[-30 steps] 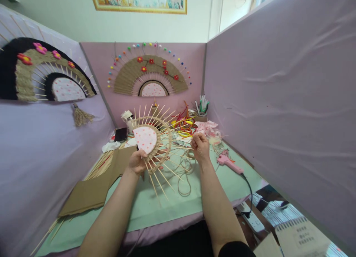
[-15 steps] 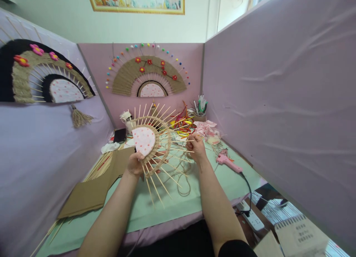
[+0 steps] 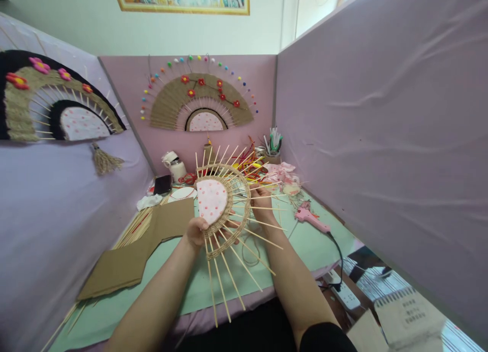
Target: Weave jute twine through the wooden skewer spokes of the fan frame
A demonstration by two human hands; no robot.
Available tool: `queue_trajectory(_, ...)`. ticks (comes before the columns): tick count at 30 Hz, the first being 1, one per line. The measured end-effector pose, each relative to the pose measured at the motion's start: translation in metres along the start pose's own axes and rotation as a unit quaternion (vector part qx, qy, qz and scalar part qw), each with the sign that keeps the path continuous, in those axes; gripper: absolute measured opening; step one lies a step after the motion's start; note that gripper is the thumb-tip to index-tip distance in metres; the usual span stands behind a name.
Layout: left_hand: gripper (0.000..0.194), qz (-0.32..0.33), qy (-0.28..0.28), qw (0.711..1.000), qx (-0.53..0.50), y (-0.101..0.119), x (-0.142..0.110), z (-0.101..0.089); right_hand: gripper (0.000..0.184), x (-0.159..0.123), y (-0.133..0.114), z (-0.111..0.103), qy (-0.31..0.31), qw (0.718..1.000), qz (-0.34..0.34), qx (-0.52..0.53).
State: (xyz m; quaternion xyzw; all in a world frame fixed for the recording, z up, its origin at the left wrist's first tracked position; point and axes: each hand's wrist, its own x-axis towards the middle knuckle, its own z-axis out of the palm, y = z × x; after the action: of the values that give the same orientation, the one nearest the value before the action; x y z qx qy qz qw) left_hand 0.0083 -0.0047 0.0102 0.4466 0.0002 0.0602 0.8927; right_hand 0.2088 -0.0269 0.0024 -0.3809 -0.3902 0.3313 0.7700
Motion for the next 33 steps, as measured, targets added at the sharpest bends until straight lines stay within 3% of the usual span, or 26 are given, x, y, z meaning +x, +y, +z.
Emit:
queue_trajectory(11,0.072,0.033,0.048,0.997,0.042,0.009,-0.007,-0.001,0.034,-0.001,-0.011,0.003,-0.009,0.992,0.036,0.12)
queue_trajectory(24,0.063,0.036,0.08,0.993,0.082,0.015,-0.011,-0.003,0.022,-0.002,-0.009,-0.001,-0.031,0.97,0.082,0.227)
queue_trajectory(27,0.063,0.064,0.117,0.987,0.085,0.017,-0.011,-0.005,0.022,0.001,-0.006,-0.003,-0.033,0.969,0.089,0.227)
queue_trajectory(33,0.058,0.156,0.269,0.947,0.079,0.02,-0.004,-0.012,0.018,0.008,0.003,-0.009,-0.006,0.966,0.074,0.249)
